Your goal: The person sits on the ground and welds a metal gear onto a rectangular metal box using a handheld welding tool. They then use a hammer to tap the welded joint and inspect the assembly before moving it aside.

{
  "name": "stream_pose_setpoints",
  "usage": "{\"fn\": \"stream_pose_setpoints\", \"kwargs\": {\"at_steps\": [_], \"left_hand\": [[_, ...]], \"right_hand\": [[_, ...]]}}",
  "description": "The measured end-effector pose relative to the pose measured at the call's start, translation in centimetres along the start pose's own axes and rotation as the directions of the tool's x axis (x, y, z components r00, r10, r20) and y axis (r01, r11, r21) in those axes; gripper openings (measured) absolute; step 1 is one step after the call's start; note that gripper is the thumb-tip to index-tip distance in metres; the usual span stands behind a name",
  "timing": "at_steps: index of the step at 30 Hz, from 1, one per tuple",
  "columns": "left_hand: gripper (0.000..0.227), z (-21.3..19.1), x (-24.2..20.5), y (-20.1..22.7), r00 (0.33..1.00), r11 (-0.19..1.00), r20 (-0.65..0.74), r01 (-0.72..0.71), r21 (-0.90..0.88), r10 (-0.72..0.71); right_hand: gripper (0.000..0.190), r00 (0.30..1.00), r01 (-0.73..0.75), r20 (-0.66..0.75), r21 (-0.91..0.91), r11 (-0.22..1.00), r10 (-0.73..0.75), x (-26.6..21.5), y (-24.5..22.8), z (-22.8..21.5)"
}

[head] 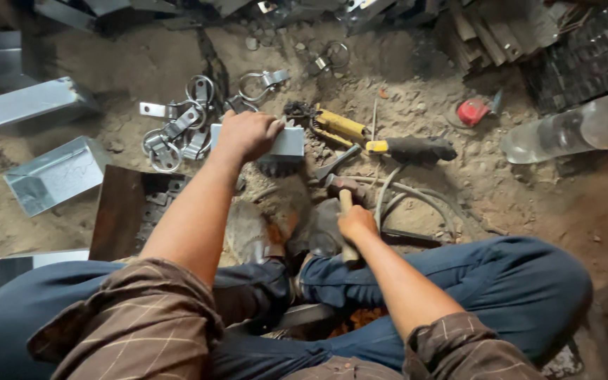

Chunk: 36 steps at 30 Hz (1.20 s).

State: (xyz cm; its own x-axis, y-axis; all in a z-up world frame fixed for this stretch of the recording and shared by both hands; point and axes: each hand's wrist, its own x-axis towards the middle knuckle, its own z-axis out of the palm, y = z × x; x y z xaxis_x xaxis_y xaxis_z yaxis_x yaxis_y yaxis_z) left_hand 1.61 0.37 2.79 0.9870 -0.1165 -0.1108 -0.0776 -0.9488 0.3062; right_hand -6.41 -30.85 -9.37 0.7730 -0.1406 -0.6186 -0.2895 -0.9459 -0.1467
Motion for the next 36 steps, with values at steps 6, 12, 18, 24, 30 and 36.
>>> {"fn": "stream_pose_setpoints", "kwargs": {"at_steps": [6, 12, 18, 24, 30, 36], "left_hand": [[0.044, 0.4, -1.0, 0.8, 0.989, 0.998, -0.15, 0.023, 0.059, -0.014], [0.04, 0.6, -0.3, 0.5, 0.974, 0.987, -0.227, 0.014, 0.16, 0.023], [0.04, 0.9, -0.9, 0.8, 0.986, 0.996, -0.168, 0.035, 0.086, -0.02], [0.039, 1.1, -0.8, 0.9, 0.987, 0.995, -0.157, 0.052, 0.079, -0.039], [0.042, 0.5, -1.1, 1.2, 0.996, 0.993, -0.052, 0.072, 0.099, -0.067], [0.039, -3.1, -1.4, 1.8, 0.962, 0.992, -0.244, -0.11, 0.062, 0.122]], "right_hand": [[0.046, 0.96, 0.191, -0.198, -0.062, 0.98, -0.199, 3.0, -3.0, -9.9], [0.04, 0.678, 0.422, -0.361, -0.523, 0.741, -0.641, 14.5, 2.6, -16.2], [0.014, 0.778, 0.314, -0.216, -0.68, 0.663, -0.59, 20.2, 6.3, -12.0], [0.017, 0.753, 0.398, -0.22, -0.599, 0.695, -0.621, 16.6, 5.6, -16.5], [0.047, 0.588, 0.74, -0.371, -0.113, 0.663, -0.719, 1.7, 1.5, -26.0], [0.032, 0.887, 0.327, -0.346, 0.938, -0.112, -0.306, -11.8, 2.3, -23.8]]}}
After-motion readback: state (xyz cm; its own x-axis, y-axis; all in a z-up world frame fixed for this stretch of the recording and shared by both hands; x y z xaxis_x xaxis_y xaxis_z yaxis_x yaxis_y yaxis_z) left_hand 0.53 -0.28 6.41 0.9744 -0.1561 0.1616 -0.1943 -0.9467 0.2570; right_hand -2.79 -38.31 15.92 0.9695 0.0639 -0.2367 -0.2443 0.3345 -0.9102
